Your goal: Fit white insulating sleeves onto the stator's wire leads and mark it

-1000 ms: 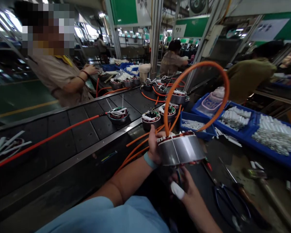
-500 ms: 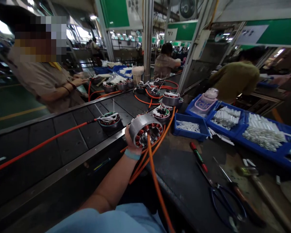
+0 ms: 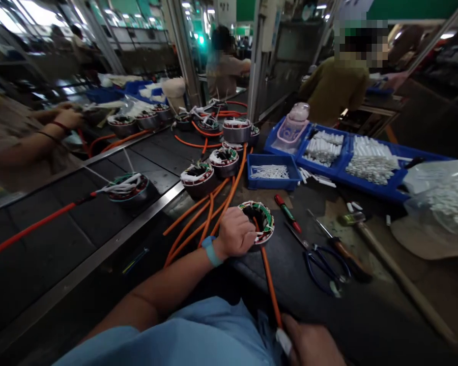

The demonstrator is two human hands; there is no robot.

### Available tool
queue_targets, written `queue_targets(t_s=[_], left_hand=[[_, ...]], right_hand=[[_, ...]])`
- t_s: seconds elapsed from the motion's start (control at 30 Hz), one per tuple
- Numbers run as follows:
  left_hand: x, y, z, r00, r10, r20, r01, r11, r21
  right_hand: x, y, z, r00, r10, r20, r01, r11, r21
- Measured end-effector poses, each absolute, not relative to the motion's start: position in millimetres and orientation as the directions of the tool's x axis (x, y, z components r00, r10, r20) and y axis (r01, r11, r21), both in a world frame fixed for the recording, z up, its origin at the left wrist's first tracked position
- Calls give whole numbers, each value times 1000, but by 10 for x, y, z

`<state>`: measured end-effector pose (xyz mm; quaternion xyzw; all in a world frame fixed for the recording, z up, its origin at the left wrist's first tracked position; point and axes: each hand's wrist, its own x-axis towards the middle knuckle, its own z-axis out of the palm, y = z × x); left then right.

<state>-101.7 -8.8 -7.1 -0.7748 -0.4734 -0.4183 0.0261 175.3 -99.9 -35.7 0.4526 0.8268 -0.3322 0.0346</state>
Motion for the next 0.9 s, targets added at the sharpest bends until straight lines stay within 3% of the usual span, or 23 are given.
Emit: queue_targets(t_s=[0.07,0.13,0.27,0.37,0.47,0.53,0.6,0.67,0.73,0.8,0.9], left_hand=[[-1039,-106,-42,398,712,579,734,-626,265],[-1044,-129,7,487,727,483,730,-643,233],[-894,-176,15,385,810,442,815,-523,249],[-776,-214,-65,288,824,488,846,-457,274],[-798,-254,-88,309,811,497,823,-490,289],[-864,-271,-33,349,788,506,787,-540,299],[-920,-273,66,358,746,561,779,-570,260],[-941,-265,174,378,682,626,794,-586,159],[-930,-262,256,460,613,643,775,-631,47],[-904,-285,294,544,570,615,725,-688,-3],[-868,-384,266,523,619,586,732,-679,63]], right_hand=[[1795,-758,-227,-548,800,-243,808,431,-403],[1757,-375,-104,-462,884,-75,863,428,-268],[1392,532,-14,-293,956,9,956,292,12],[1100,989,-57,-252,967,-48,966,254,41],[1040,1084,-55,-201,978,-63,979,202,15],[1136,940,16,-163,986,18,985,164,-60],[1279,659,139,-237,961,140,934,265,-240],[1400,305,291,-443,866,231,742,499,-448],[1459,-33,433,-543,803,245,546,560,-623],[1451,-284,528,-439,867,236,440,436,-785],[1349,-450,551,-201,973,113,221,158,-962]])
